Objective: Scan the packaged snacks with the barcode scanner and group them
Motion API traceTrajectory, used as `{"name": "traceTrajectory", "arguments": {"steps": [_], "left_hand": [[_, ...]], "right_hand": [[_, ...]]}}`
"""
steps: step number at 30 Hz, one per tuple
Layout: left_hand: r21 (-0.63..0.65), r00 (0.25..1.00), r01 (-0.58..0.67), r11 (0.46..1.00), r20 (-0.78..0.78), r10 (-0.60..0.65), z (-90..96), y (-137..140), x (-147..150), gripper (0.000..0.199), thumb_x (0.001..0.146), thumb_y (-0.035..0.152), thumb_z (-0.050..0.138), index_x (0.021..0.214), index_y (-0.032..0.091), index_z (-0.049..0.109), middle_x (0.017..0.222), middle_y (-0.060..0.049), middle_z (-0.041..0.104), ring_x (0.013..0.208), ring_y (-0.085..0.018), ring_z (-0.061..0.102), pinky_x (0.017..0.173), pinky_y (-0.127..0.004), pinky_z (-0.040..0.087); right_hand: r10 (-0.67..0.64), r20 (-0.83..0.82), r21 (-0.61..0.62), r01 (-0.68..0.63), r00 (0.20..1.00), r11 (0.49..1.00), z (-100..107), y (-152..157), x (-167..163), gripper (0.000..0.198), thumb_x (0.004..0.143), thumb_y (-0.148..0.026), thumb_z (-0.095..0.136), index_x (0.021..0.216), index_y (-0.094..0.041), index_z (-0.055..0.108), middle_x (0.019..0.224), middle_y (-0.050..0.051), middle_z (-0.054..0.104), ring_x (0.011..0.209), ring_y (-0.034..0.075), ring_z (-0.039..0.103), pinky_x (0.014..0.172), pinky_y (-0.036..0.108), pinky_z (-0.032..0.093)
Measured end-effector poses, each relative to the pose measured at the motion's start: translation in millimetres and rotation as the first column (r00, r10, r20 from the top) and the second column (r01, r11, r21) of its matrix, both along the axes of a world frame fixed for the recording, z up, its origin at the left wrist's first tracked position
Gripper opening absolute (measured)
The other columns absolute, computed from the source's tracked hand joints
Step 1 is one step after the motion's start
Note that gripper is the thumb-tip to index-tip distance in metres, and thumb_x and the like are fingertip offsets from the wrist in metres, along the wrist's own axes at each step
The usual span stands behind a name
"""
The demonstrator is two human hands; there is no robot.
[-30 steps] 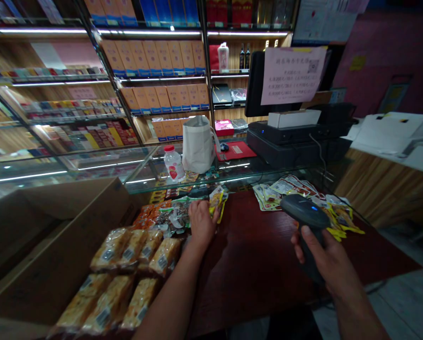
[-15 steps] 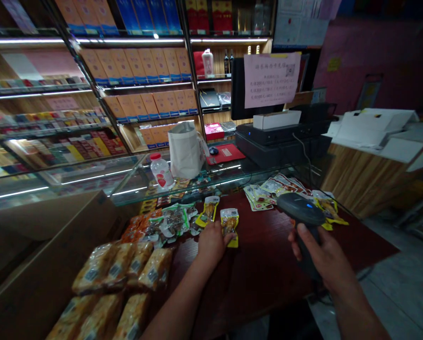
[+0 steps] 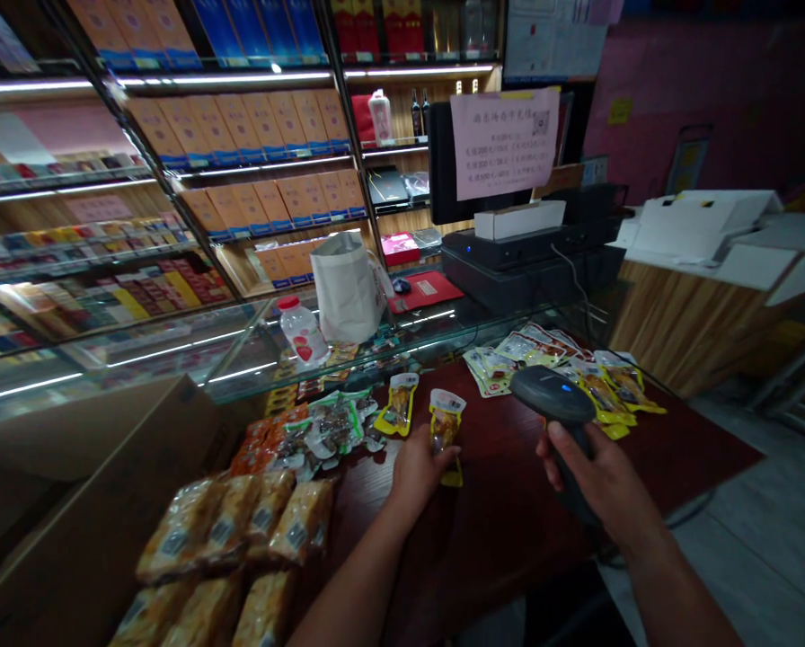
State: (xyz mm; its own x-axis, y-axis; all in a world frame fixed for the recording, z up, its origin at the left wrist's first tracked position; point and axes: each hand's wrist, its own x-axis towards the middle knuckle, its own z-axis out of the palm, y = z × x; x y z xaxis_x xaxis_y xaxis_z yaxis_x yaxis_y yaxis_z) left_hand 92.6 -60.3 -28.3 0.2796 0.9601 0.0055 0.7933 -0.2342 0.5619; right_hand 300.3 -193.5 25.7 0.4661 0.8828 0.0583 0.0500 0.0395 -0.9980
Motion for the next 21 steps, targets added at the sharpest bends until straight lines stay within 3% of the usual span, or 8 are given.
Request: {"name": "traceTrajectory", "arguments": {"steps": [4, 8, 11, 17, 21], "left_hand": [[0.028, 0.928, -0.018, 0.999, 0.372, 0.006, -13.3, 11, -2, 0.026, 0.079, 0.041, 0.070, 0.091, 0.020, 0.062, 0.081, -0.002, 0.069, 0.077, -0.020, 0.064, 0.070, -0.028, 0.045], [-0.064, 0.674, 0.043, 0.997, 0.738, 0.018, -21.4, 22, -1, 0.035, 0.072, 0.048, 0.074, 0.089, 0.019, 0.062, 0.083, -0.002, 0.069, 0.079, -0.019, 0.064, 0.072, -0.028, 0.049], [-0.146, 0.509, 0.122, 0.982, 0.858, 0.064, -21.1, 26, -1, 0.040, 0.066, 0.049, 0.079, 0.087, 0.019, 0.063, 0.083, -0.002, 0.070, 0.076, -0.017, 0.064, 0.070, -0.027, 0.051], [-0.223, 0.485, 0.081, 0.971, 0.860, 0.157, -18.2, 26, -3, 0.041, 0.064, 0.051, 0.080, 0.076, 0.016, 0.063, 0.060, 0.004, 0.061, 0.045, -0.007, 0.045, 0.042, -0.017, 0.034], [-0.235, 0.485, 0.049, 0.971, 0.855, 0.182, -16.4, 24, -3, 0.041, 0.064, 0.052, 0.079, 0.078, 0.016, 0.065, 0.059, 0.004, 0.060, 0.045, -0.007, 0.044, 0.039, -0.017, 0.032]], "right_hand": [[0.018, 0.024, -0.016, -0.018, 1.000, 1.000, -3, 2, -2, 0.046, 0.083, -0.066, 0.063, 0.083, -0.020, 0.062, 0.061, 0.000, 0.063, 0.046, 0.013, 0.054, 0.045, 0.025, 0.045], [0.014, 0.008, -0.005, -0.014, 1.000, 1.000, -1, 3, -6, 0.047, 0.082, -0.066, 0.064, 0.086, -0.019, 0.063, 0.063, 0.001, 0.064, 0.046, 0.014, 0.054, 0.044, 0.025, 0.045], [-0.002, 0.018, -0.001, 0.002, 1.000, 1.000, 2, 2, -8, 0.046, 0.083, -0.066, 0.063, 0.082, -0.019, 0.063, 0.057, -0.001, 0.062, 0.044, 0.013, 0.054, 0.044, 0.024, 0.044], [0.070, 0.043, -0.016, -0.069, 0.997, 0.997, 5, -1, -12, 0.049, 0.084, -0.067, 0.060, 0.075, -0.019, 0.062, 0.050, -0.002, 0.058, 0.043, 0.012, 0.053, 0.045, 0.024, 0.043], [0.094, 0.006, 0.003, -0.094, 0.996, 0.996, 7, -5, -19, 0.045, 0.086, -0.064, 0.061, 0.079, -0.019, 0.063, 0.053, -0.002, 0.059, 0.046, 0.013, 0.054, 0.048, 0.024, 0.043]]}}
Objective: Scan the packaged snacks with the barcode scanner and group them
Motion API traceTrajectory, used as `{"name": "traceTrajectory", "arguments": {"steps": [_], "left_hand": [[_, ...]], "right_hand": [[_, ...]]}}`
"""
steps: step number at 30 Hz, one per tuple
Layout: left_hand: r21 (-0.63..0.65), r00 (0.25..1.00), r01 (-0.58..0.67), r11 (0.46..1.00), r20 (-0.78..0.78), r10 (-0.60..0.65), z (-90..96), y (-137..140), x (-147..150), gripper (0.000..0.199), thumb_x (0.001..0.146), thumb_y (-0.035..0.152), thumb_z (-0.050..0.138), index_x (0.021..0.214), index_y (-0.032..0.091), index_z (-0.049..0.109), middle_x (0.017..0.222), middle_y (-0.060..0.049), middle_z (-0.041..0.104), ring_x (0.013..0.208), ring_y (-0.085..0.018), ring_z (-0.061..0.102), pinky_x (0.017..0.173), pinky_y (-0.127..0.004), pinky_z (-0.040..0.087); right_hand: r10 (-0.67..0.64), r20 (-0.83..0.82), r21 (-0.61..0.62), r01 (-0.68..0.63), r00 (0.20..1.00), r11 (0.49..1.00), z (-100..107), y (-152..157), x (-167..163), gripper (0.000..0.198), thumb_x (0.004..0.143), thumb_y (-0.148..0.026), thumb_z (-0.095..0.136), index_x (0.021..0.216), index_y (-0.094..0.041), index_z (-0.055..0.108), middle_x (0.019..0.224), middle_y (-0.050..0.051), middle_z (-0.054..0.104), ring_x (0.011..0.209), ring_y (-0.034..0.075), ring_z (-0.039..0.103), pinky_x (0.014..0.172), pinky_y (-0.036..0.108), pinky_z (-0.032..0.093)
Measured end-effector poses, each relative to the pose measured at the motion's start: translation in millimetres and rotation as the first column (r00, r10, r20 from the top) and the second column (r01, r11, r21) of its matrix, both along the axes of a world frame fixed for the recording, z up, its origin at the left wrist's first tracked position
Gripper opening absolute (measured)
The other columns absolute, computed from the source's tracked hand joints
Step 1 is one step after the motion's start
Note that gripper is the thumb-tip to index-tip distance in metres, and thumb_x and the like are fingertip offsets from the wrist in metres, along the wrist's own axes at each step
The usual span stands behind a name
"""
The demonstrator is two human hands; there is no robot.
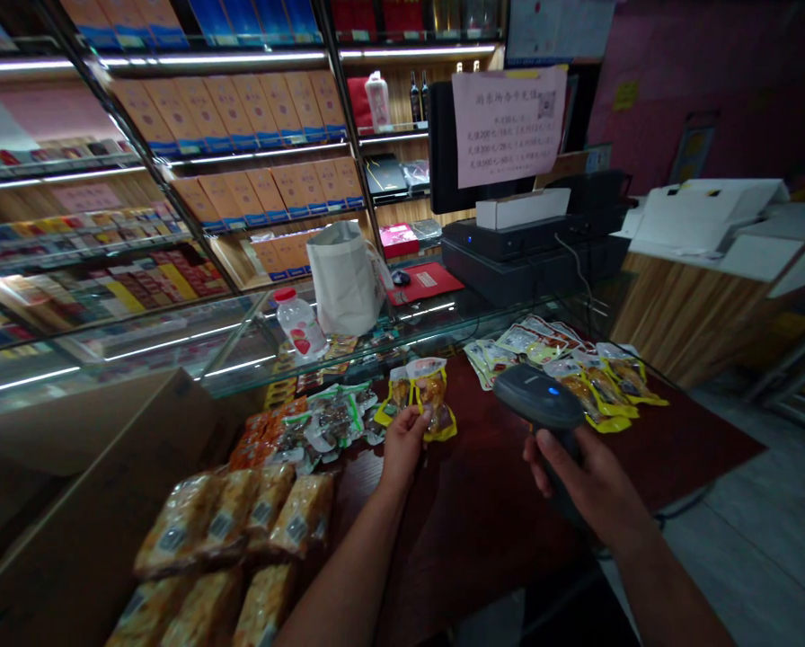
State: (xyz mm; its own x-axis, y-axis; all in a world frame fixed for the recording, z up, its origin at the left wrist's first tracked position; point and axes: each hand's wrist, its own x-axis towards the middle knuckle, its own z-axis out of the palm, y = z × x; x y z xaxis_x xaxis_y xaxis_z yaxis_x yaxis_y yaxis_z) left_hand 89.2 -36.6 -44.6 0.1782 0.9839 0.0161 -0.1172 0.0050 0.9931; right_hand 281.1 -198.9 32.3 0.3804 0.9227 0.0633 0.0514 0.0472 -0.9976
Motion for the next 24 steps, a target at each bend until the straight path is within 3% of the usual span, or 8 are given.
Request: {"name": "traceTrajectory", "arguments": {"steps": [7, 24], "left_hand": [[-0.012, 0.999, -0.039, 0.999, -0.007, 0.039, 6.6, -4, 2, 0.040, 0.063, 0.050, 0.080, 0.081, 0.016, 0.068, 0.064, 0.003, 0.063, 0.046, -0.007, 0.046, 0.040, -0.017, 0.036], [0.002, 0.998, -0.055, 0.998, -0.016, 0.055, 6.1, -6, 3, 0.034, 0.065, 0.048, 0.079, 0.077, 0.017, 0.070, 0.061, 0.003, 0.062, 0.048, -0.008, 0.049, 0.041, -0.018, 0.037]], "right_hand": [[0.055, 0.046, -0.029, -0.054, 0.997, 0.998, -5, 1, -10, 0.045, 0.087, -0.063, 0.058, 0.078, -0.019, 0.061, 0.055, -0.001, 0.060, 0.048, 0.013, 0.055, 0.051, 0.026, 0.044], [-0.019, 0.154, -0.006, 0.020, 0.988, 1.000, -5, 2, -15, 0.045, 0.089, -0.064, 0.054, 0.083, -0.020, 0.062, 0.053, -0.002, 0.061, 0.044, 0.015, 0.056, 0.050, 0.026, 0.045]]}}
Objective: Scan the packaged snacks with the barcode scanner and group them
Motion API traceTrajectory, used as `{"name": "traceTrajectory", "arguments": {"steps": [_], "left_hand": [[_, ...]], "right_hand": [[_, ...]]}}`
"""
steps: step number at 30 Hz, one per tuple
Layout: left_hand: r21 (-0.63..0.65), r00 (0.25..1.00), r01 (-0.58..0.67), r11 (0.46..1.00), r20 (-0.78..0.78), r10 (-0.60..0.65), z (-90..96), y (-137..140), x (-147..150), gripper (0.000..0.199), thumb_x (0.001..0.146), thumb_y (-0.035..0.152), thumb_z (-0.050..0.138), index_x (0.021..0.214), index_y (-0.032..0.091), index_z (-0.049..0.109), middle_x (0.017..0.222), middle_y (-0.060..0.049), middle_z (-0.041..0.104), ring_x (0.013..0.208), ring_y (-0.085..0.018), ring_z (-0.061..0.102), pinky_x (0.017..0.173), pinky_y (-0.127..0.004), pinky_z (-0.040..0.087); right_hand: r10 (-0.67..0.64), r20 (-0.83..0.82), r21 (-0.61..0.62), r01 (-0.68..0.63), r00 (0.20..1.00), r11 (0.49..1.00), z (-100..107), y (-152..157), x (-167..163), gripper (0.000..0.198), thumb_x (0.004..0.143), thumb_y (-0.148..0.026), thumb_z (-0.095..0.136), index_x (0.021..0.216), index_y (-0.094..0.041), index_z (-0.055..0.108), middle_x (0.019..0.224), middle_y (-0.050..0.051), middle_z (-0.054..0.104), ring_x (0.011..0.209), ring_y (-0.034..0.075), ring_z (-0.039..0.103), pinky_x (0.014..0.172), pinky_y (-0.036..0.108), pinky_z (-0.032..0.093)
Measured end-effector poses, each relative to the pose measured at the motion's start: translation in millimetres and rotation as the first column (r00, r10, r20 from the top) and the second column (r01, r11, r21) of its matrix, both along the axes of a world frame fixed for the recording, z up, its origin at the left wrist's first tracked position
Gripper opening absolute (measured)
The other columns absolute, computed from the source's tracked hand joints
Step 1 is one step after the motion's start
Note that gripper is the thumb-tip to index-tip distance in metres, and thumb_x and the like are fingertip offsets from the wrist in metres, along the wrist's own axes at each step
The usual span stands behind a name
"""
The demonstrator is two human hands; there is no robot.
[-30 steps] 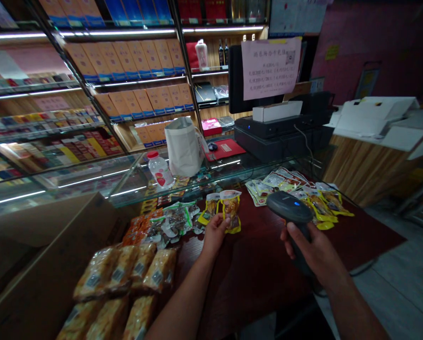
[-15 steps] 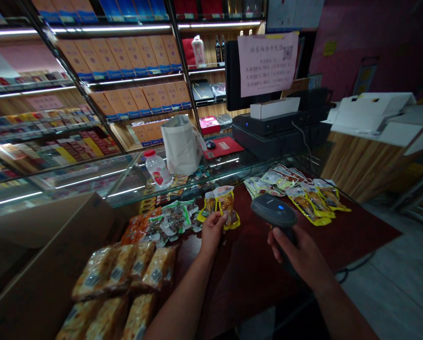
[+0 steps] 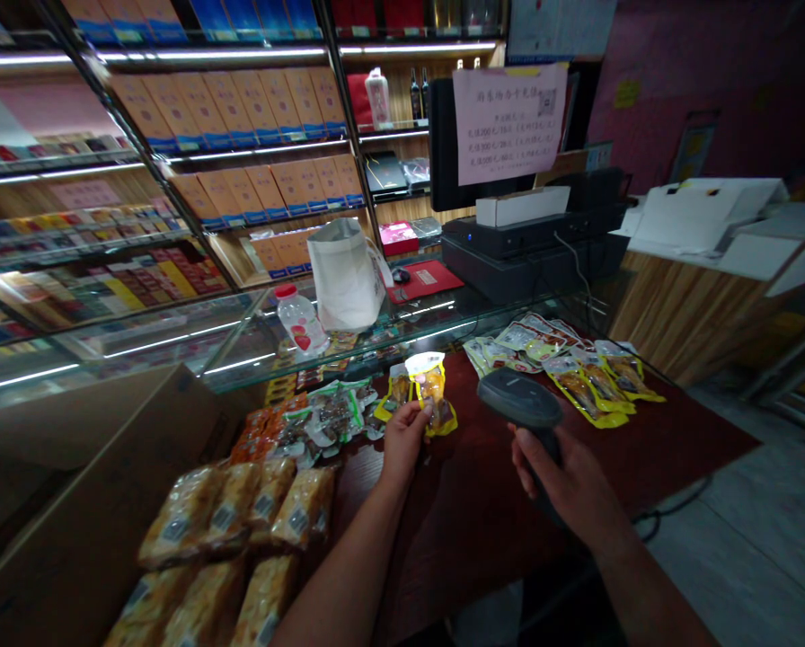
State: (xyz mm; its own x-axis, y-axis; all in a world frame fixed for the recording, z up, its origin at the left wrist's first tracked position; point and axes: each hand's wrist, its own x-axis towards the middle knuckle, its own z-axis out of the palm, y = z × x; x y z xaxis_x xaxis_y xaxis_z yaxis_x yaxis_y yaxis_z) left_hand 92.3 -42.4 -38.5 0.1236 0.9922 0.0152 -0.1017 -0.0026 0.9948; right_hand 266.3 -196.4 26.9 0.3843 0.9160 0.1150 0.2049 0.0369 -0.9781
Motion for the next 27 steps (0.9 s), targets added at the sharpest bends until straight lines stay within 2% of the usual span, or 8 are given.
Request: {"name": "traceTrajectory", "arguments": {"steps": [4, 11, 18, 22, 27], "left_hand": [[0.006, 1.000, 0.006, 1.000, 0.003, -0.006, -3.6, 2, 0, 0.037, 0.063, 0.050, 0.080, 0.074, 0.016, 0.069, 0.062, 0.003, 0.063, 0.047, -0.008, 0.048, 0.040, -0.017, 0.036], [0.011, 1.000, 0.026, 1.000, 0.000, -0.026, -6.4, 3, 1, 0.042, 0.062, 0.050, 0.081, 0.084, 0.016, 0.071, 0.061, 0.004, 0.063, 0.044, -0.007, 0.046, 0.039, -0.018, 0.037], [0.012, 0.999, 0.037, 0.999, -0.005, -0.037, -1.2, -1, 3, 0.040, 0.063, 0.049, 0.081, 0.083, 0.017, 0.070, 0.062, 0.004, 0.062, 0.044, -0.006, 0.045, 0.040, -0.017, 0.036], [-0.060, 0.988, 0.155, 0.986, 0.003, -0.155, -0.2, -9, 18, 0.042, 0.061, 0.050, 0.082, 0.080, 0.016, 0.068, 0.063, 0.003, 0.062, 0.048, -0.007, 0.049, 0.041, -0.017, 0.039], [-0.281, 0.912, 0.398, 0.873, 0.019, -0.410, -7.3, -21, 67, 0.037, 0.059, 0.043, 0.084, 0.076, 0.015, 0.067, 0.062, 0.000, 0.064, 0.047, -0.008, 0.053, 0.043, -0.018, 0.042]], "right_hand": [[-0.014, 0.022, -0.004, 0.015, 1.000, 1.000, 2, -2, 1, 0.046, 0.089, -0.065, 0.053, 0.080, -0.021, 0.063, 0.050, -0.002, 0.059, 0.044, 0.015, 0.056, 0.050, 0.026, 0.044], [0.004, 0.008, 0.007, -0.004, 1.000, 1.000, -1, -5, 5, 0.047, 0.088, -0.066, 0.053, 0.073, -0.022, 0.058, 0.051, -0.002, 0.058, 0.044, 0.015, 0.055, 0.050, 0.026, 0.044], [0.047, -0.105, -0.012, -0.049, 0.993, 0.999, -6, -9, 13, 0.047, 0.087, -0.066, 0.056, 0.071, -0.021, 0.056, 0.051, -0.002, 0.058, 0.043, 0.013, 0.052, 0.045, 0.024, 0.042], [-0.070, -0.158, 0.006, 0.072, 0.985, 0.997, -1, -15, 36, 0.045, 0.086, -0.065, 0.060, 0.079, -0.020, 0.060, 0.053, -0.003, 0.058, 0.044, 0.012, 0.050, 0.045, 0.024, 0.042], [-0.248, -0.282, 0.133, 0.294, 0.927, 0.947, 7, -23, 71, 0.043, 0.084, -0.062, 0.065, 0.088, -0.020, 0.061, 0.064, -0.001, 0.063, 0.047, 0.011, 0.051, 0.044, 0.022, 0.042]]}}
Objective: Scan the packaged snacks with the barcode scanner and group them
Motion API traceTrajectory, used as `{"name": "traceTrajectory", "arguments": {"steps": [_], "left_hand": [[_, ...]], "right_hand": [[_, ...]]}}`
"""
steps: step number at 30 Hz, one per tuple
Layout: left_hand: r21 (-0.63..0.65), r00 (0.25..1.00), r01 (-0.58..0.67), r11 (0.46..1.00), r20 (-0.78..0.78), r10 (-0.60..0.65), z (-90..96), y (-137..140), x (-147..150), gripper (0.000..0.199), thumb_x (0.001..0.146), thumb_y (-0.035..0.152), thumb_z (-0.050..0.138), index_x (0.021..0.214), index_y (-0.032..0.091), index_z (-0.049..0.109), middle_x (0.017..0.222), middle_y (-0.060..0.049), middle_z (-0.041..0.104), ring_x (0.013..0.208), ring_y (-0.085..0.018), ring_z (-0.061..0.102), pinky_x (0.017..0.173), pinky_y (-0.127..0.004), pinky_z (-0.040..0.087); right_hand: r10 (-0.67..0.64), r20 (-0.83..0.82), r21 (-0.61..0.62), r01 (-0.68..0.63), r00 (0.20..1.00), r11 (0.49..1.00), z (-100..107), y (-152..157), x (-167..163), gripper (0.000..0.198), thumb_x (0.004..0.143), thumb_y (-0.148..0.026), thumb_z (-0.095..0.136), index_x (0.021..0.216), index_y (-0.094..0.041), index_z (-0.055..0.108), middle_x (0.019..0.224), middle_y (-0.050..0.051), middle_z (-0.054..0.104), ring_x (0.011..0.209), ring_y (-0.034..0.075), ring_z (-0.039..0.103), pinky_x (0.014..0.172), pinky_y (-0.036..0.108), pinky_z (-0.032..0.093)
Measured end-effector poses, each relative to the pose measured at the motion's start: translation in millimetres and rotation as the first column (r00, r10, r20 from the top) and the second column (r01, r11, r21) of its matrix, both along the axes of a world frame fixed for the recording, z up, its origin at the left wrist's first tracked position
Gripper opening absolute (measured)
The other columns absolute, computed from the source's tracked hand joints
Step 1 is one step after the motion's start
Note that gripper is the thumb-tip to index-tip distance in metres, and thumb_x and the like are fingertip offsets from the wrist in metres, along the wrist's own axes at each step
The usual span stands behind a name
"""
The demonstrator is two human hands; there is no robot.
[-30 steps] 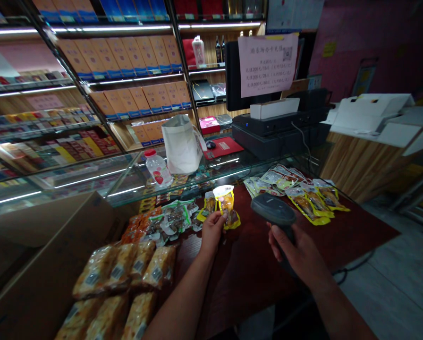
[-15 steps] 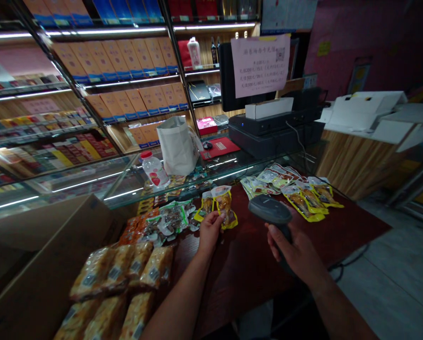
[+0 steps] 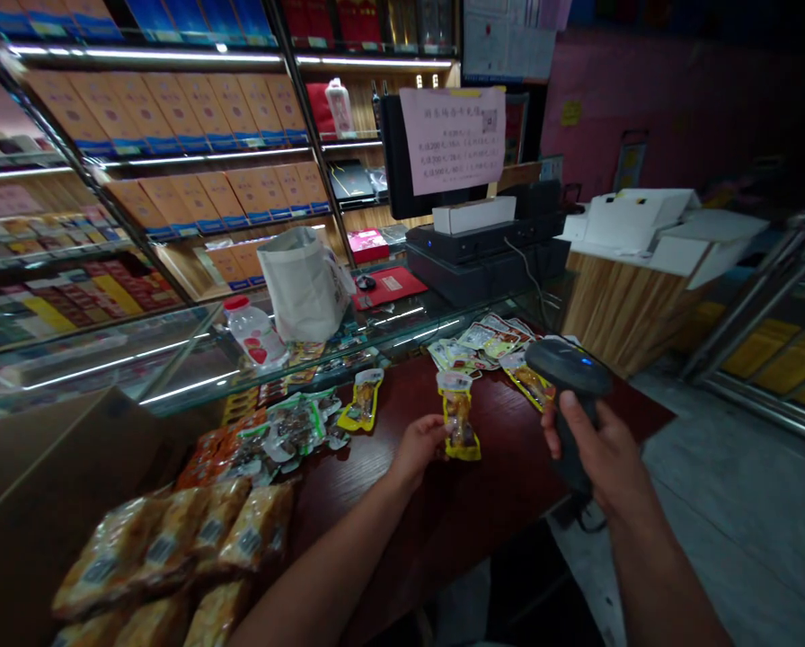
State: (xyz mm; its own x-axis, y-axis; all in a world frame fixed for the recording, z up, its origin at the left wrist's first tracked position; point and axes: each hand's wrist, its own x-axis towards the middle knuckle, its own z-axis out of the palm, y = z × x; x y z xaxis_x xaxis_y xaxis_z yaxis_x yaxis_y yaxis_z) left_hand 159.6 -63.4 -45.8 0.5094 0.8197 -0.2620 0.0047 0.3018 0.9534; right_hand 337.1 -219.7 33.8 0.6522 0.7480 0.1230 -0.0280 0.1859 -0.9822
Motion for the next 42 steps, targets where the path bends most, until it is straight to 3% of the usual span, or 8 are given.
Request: {"name": "traceTrajectory", "arguments": {"steps": [9, 19, 24, 28, 30, 33, 38, 42], "left_hand": [[-0.107, 0.993, 0.087, 0.990, -0.065, -0.094, -5.5, 7, 104, 0.019, 0.068, 0.021, 0.076, 0.061, 0.021, 0.059, 0.054, 0.000, 0.063, 0.050, -0.014, 0.059, 0.055, -0.029, 0.052], [0.219, 0.885, 0.267, 0.939, -0.441, -0.149, -4.3, 0, 110, 0.032, 0.083, 0.027, 0.062, 0.052, 0.019, 0.060, 0.044, -0.006, 0.058, 0.052, -0.024, 0.063, 0.059, -0.035, 0.046], [0.675, 0.690, 0.398, 0.621, -0.666, 0.282, 8.9, -3, 49, 0.018, 0.086, 0.036, 0.063, 0.079, 0.020, 0.070, 0.076, -0.010, 0.071, 0.078, -0.028, 0.067, 0.074, -0.036, 0.048], [0.745, 0.568, 0.377, 0.550, -0.655, 0.498, 20.6, 28, -12, 0.026, 0.087, 0.023, 0.059, 0.111, 0.016, 0.066, 0.114, -0.018, 0.068, 0.120, -0.034, 0.054, 0.105, -0.050, 0.035], [0.782, 0.357, 0.408, 0.472, -0.612, 0.705, 21.3, 48, -37, 0.049, 0.085, 0.028, 0.064, 0.130, 0.012, 0.057, 0.129, -0.021, 0.061, 0.132, -0.037, 0.044, 0.113, -0.057, 0.020], [0.749, 0.129, 0.451, 0.486, -0.593, 0.795, 14.9, 72, -60, 0.065, 0.087, 0.034, 0.062, 0.142, 0.003, 0.046, 0.120, -0.025, 0.065, 0.124, -0.039, 0.050, 0.115, -0.062, 0.012], [0.761, 0.197, 0.450, 0.466, -0.594, 0.780, 7.2, 75, -62, 0.058, 0.089, 0.020, 0.052, 0.144, 0.003, 0.045, 0.107, -0.019, 0.066, 0.109, -0.032, 0.061, 0.115, -0.053, 0.023], [0.824, 0.390, 0.277, 0.495, -0.567, 0.726, 15.0, 48, -56, 0.066, 0.087, 0.027, 0.058, 0.147, 0.007, 0.041, 0.114, -0.018, 0.060, 0.104, -0.031, 0.062, 0.094, -0.044, 0.047]], "right_hand": [[-0.042, -0.032, 0.017, 0.043, 0.999, 0.999, -5, -17, 16, 0.045, 0.082, -0.063, 0.067, 0.081, -0.019, 0.063, 0.060, 0.000, 0.064, 0.044, 0.011, 0.051, 0.042, 0.022, 0.043], [-0.014, -0.048, -0.017, 0.014, 0.999, 1.000, -9, -21, 18, 0.046, 0.081, -0.064, 0.068, 0.084, -0.019, 0.063, 0.059, 0.000, 0.063, 0.046, 0.012, 0.052, 0.042, 0.022, 0.043], [-0.006, -0.039, -0.032, 0.005, 0.999, 0.999, -10, -22, 16, 0.045, 0.082, -0.064, 0.067, 0.083, -0.020, 0.063, 0.063, 0.000, 0.064, 0.048, 0.011, 0.053, 0.044, 0.021, 0.046], [0.006, -0.070, -0.029, -0.008, 0.998, 1.000, -8, -15, 6, 0.043, 0.082, -0.063, 0.068, 0.086, -0.020, 0.062, 0.061, -0.001, 0.063, 0.047, 0.011, 0.053, 0.043, 0.020, 0.045], [0.022, -0.075, -0.024, -0.024, 0.997, 0.999, -7, -9, 0, 0.043, 0.081, -0.062, 0.069, 0.087, -0.020, 0.062, 0.061, -0.002, 0.063, 0.046, 0.011, 0.053, 0.043, 0.020, 0.044], [0.071, -0.054, -0.049, -0.074, 0.996, 0.996, -6, -1, -9, 0.044, 0.081, -0.063, 0.069, 0.087, -0.020, 0.062, 0.061, -0.001, 0.063, 0.046, 0.011, 0.052, 0.043, 0.021, 0.044], [0.156, -0.016, -0.056, -0.157, 0.988, 0.986, -6, 8, -22, 0.046, 0.079, -0.064, 0.069, 0.089, -0.019, 0.063, 0.061, 0.000, 0.064, 0.045, 0.013, 0.053, 0.043, 0.024, 0.045], [0.153, -0.039, -0.063, -0.155, 0.987, 0.986, -6, 13, -36, 0.049, 0.077, -0.065, 0.070, 0.092, -0.018, 0.064, 0.061, -0.001, 0.064, 0.043, 0.011, 0.051, 0.040, 0.022, 0.043]]}}
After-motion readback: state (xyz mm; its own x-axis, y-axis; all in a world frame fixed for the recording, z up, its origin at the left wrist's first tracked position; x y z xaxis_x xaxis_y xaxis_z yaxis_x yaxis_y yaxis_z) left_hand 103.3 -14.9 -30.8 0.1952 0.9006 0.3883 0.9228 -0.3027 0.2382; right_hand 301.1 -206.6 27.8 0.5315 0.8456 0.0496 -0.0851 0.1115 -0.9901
